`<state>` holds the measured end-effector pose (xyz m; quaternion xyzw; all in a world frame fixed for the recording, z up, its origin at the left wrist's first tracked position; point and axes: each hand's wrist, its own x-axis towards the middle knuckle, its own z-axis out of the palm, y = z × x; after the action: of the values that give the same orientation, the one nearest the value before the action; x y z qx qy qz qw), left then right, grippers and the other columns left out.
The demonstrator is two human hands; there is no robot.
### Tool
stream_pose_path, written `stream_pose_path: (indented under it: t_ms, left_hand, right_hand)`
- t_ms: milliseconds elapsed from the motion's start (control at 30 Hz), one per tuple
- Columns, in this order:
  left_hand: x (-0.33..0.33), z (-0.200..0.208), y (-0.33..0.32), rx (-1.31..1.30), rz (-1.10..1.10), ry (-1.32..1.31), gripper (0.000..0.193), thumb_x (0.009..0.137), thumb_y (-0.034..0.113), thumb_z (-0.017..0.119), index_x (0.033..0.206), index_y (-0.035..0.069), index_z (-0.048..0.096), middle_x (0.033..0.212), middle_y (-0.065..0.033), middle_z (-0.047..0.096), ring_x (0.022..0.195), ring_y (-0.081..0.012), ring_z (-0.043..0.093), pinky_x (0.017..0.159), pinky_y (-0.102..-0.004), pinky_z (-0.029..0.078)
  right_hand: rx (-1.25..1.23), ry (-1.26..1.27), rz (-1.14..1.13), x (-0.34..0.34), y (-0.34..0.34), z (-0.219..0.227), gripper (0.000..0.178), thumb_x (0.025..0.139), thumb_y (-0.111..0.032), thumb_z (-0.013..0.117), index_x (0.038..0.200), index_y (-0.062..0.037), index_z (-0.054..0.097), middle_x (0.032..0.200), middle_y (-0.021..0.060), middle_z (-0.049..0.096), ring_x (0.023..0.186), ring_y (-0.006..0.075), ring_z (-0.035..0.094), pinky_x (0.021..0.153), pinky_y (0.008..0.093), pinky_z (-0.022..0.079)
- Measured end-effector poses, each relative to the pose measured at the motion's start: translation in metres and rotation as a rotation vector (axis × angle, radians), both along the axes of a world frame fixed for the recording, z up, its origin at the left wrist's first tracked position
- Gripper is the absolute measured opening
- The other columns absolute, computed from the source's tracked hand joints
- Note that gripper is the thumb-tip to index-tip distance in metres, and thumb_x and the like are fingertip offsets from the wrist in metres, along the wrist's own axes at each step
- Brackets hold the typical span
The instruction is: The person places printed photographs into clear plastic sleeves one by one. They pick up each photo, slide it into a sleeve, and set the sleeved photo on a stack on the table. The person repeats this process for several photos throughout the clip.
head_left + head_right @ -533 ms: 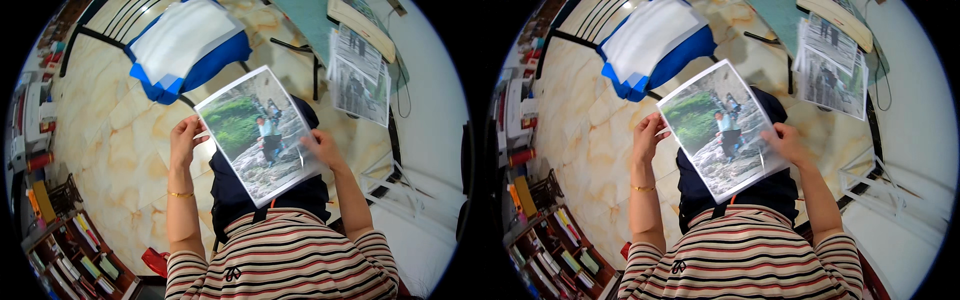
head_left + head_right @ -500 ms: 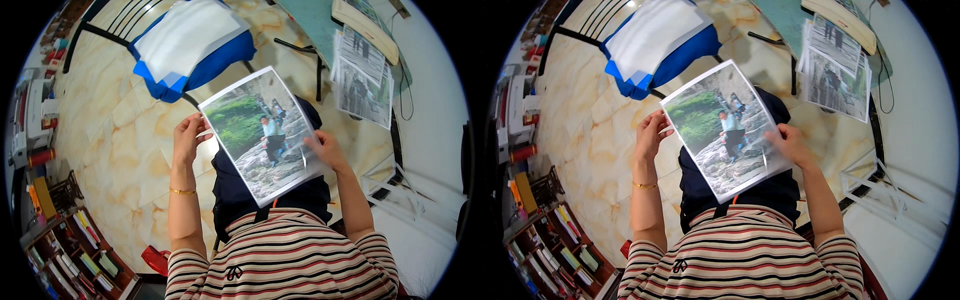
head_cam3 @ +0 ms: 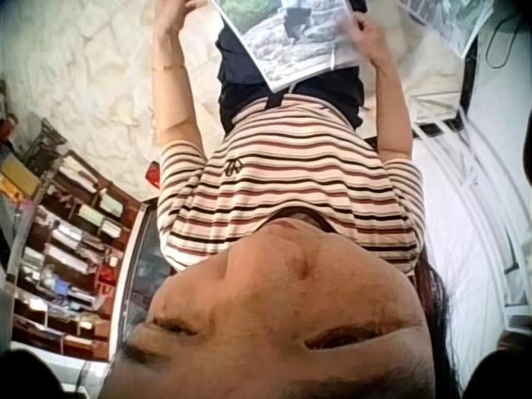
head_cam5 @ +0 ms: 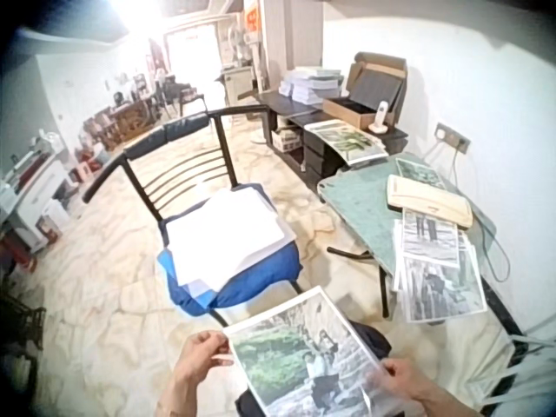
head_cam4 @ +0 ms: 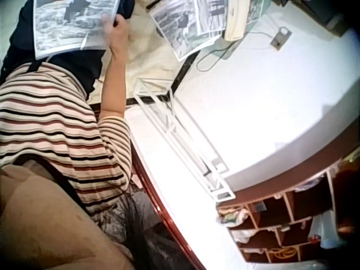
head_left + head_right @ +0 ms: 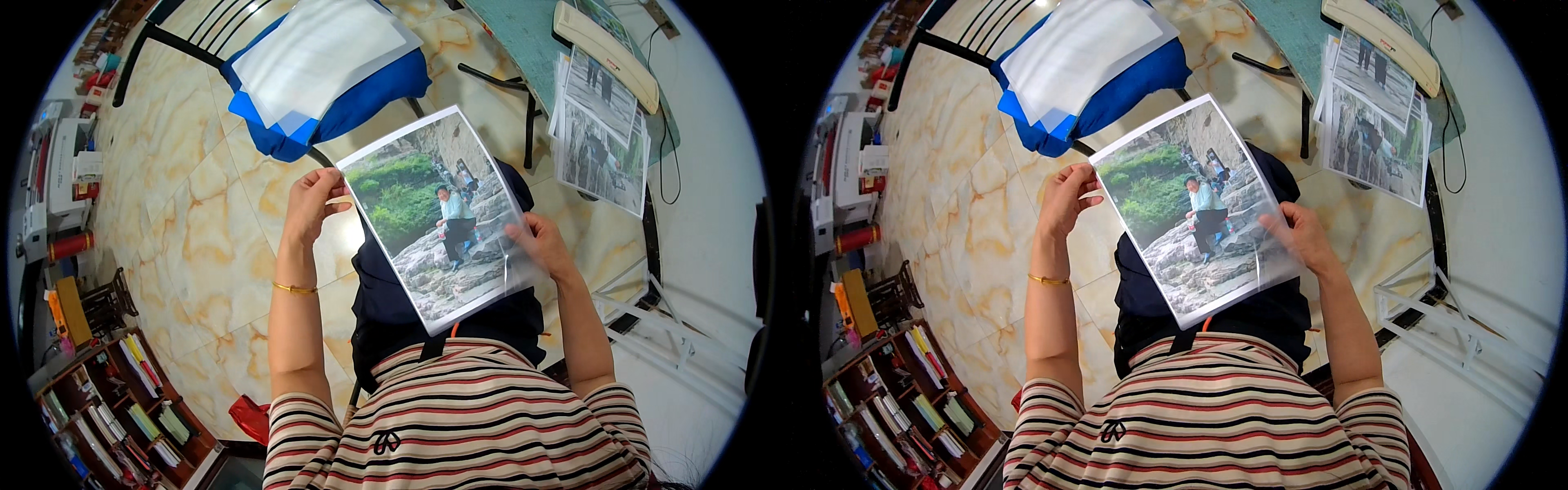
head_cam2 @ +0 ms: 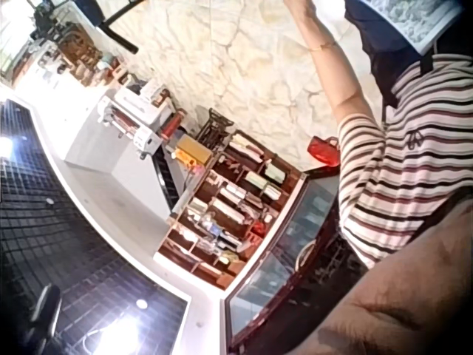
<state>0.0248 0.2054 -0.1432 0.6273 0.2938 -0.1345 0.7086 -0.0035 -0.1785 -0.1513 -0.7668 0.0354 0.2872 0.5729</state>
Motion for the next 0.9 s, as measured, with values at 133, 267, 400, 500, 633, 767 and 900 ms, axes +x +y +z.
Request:
stream_pose_path:
  t_ms: [133, 267, 400, 500, 633, 767, 900]
  left_hand:
    - [0.005, 0.005, 0.0, 0.03, -0.021, 0.014, 0.019, 0.085, 0.022, 0.058, 0.091, 0.004, 0.059, 0.085, -0.0048, 0.06, 0.079, -0.0133, 0.059, 0.062, -0.0267, 0.053]
    - [0.008, 0.007, 0.004, 0.072, -0.061, 0.012, 0.018, 0.085, 0.022, 0.058, 0.09, 0.005, 0.059, 0.084, -0.0043, 0.06, 0.078, -0.0134, 0.059, 0.062, -0.0269, 0.052]
    - [0.013, 0.01, 0.005, 0.093, -0.068, 0.008, 0.014, 0.082, 0.018, 0.058, 0.082, 0.004, 0.059, 0.079, -0.0048, 0.06, 0.074, -0.013, 0.06, 0.057, -0.026, 0.053]
    - [0.015, 0.013, 0.007, 0.111, -0.091, 0.008, 0.014, 0.082, 0.018, 0.058, 0.081, 0.004, 0.059, 0.078, -0.0045, 0.06, 0.073, -0.0123, 0.06, 0.057, -0.0256, 0.053]
    - [0.017, 0.011, 0.009, 0.149, -0.114, 0.005, 0.014, 0.082, 0.018, 0.057, 0.079, 0.004, 0.06, 0.077, -0.004, 0.06, 0.072, -0.0114, 0.06, 0.057, -0.025, 0.053]
    - [0.016, 0.008, 0.008, 0.177, -0.112, -0.006, 0.014, 0.082, 0.017, 0.056, 0.078, 0.004, 0.06, 0.076, -0.004, 0.06, 0.071, -0.0108, 0.059, 0.058, -0.0247, 0.052]
    - [0.016, 0.007, 0.004, 0.204, -0.095, -0.01, 0.015, 0.082, 0.017, 0.056, 0.079, 0.003, 0.059, 0.076, -0.0044, 0.06, 0.069, -0.0107, 0.058, 0.059, -0.0252, 0.053]
  right_hand:
    - [0.007, 0.002, 0.009, 0.0, -0.001, -0.001, 0.022, 0.085, -0.026, 0.065, 0.079, -0.0053, 0.06, 0.072, -0.0064, 0.053, 0.067, 0.0023, 0.044, 0.061, 0.019, 0.036]
    - [-0.003, -0.008, 0.011, 0.001, 0.0, -0.001, 0.022, 0.085, -0.026, 0.065, 0.078, -0.0054, 0.06, 0.072, -0.0069, 0.052, 0.066, 0.0021, 0.043, 0.06, 0.0187, 0.036]
    - [-0.016, -0.018, 0.018, 0.001, -0.001, -0.002, 0.023, 0.085, -0.026, 0.065, 0.077, -0.0055, 0.06, 0.071, -0.0074, 0.051, 0.066, 0.0018, 0.041, 0.059, 0.0187, 0.035]
    - [-0.005, -0.011, 0.006, 0.001, 0.0, -0.001, 0.023, 0.085, -0.026, 0.065, 0.077, -0.0056, 0.059, 0.07, -0.0077, 0.05, 0.065, 0.0017, 0.041, 0.058, 0.0187, 0.034]
    - [-0.032, -0.027, 0.022, 0.001, 0.0, 0.0, 0.022, 0.085, -0.025, 0.065, 0.076, -0.0054, 0.059, 0.069, -0.0078, 0.05, 0.065, 0.0018, 0.041, 0.058, 0.0189, 0.034]
    - [-0.044, -0.035, 0.027, 0.002, 0.0, -0.001, 0.021, 0.085, -0.024, 0.064, 0.076, -0.0051, 0.059, 0.069, -0.0077, 0.05, 0.065, 0.002, 0.041, 0.058, 0.0191, 0.034]
    - [-0.016, -0.035, 0.013, 0.001, -0.001, -0.003, 0.021, 0.085, -0.024, 0.063, 0.077, -0.0047, 0.059, 0.07, -0.0075, 0.051, 0.065, 0.0022, 0.041, 0.059, 0.0195, 0.035]
